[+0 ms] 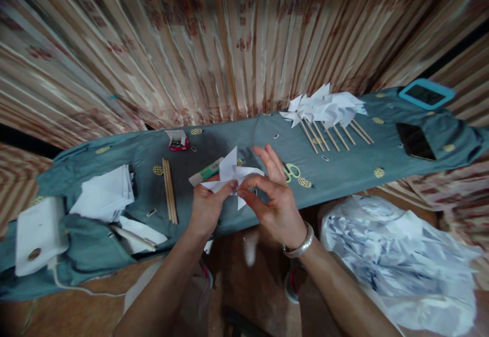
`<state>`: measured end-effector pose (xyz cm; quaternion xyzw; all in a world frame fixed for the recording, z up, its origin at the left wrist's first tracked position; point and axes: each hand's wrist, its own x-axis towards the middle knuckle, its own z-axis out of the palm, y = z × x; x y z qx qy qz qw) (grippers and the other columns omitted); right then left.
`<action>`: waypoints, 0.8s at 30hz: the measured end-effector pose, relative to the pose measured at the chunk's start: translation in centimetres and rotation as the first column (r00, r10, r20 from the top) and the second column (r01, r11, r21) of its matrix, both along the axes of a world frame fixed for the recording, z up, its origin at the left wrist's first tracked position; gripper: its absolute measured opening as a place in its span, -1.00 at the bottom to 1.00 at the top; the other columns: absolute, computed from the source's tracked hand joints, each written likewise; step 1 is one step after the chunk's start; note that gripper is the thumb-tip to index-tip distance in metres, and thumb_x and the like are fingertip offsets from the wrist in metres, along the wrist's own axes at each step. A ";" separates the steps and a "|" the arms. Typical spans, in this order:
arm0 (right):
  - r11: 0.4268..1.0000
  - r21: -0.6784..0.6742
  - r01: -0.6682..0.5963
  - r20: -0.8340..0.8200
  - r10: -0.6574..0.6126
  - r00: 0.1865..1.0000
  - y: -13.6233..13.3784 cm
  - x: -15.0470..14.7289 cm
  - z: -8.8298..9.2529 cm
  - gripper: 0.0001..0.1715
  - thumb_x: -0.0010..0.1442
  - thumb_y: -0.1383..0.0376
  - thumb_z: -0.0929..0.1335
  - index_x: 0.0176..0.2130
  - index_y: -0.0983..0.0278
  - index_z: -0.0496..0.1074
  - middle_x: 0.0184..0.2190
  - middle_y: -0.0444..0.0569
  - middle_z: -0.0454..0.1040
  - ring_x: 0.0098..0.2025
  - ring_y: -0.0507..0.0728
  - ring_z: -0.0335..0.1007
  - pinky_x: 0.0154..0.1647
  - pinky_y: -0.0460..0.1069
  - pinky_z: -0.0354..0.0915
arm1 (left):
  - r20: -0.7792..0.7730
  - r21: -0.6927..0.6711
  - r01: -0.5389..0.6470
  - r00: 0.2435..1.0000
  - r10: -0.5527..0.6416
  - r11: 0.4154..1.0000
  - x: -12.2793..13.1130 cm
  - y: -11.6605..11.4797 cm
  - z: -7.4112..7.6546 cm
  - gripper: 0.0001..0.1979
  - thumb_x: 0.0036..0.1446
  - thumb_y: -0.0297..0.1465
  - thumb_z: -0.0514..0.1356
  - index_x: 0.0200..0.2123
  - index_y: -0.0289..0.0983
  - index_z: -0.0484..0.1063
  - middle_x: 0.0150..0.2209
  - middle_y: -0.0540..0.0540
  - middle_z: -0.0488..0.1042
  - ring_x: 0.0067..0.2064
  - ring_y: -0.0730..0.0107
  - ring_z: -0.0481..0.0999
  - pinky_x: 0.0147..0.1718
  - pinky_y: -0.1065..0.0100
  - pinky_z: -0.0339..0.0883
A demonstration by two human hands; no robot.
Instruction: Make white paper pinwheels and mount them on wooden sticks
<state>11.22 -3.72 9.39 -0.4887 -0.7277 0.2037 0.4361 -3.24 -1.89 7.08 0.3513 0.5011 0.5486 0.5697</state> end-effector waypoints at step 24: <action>0.998 -0.065 -0.012 -0.078 0.007 0.997 0.6 -0.2 -0.4 -0.93 0.18 0.25 0.40 -0.36 0.17 0.48 0.32 -0.09 0.19 0.43 0.25 -0.15 0.39 0.32 -0.13 | 0.011 -0.019 0.007 1.000 -0.007 1.000 -0.5 -0.5 0.3 -0.77 -0.24 -0.30 0.41 -0.55 -0.35 0.55 -0.56 -0.05 0.52 -0.56 0.46 0.39 -0.53 0.44 0.23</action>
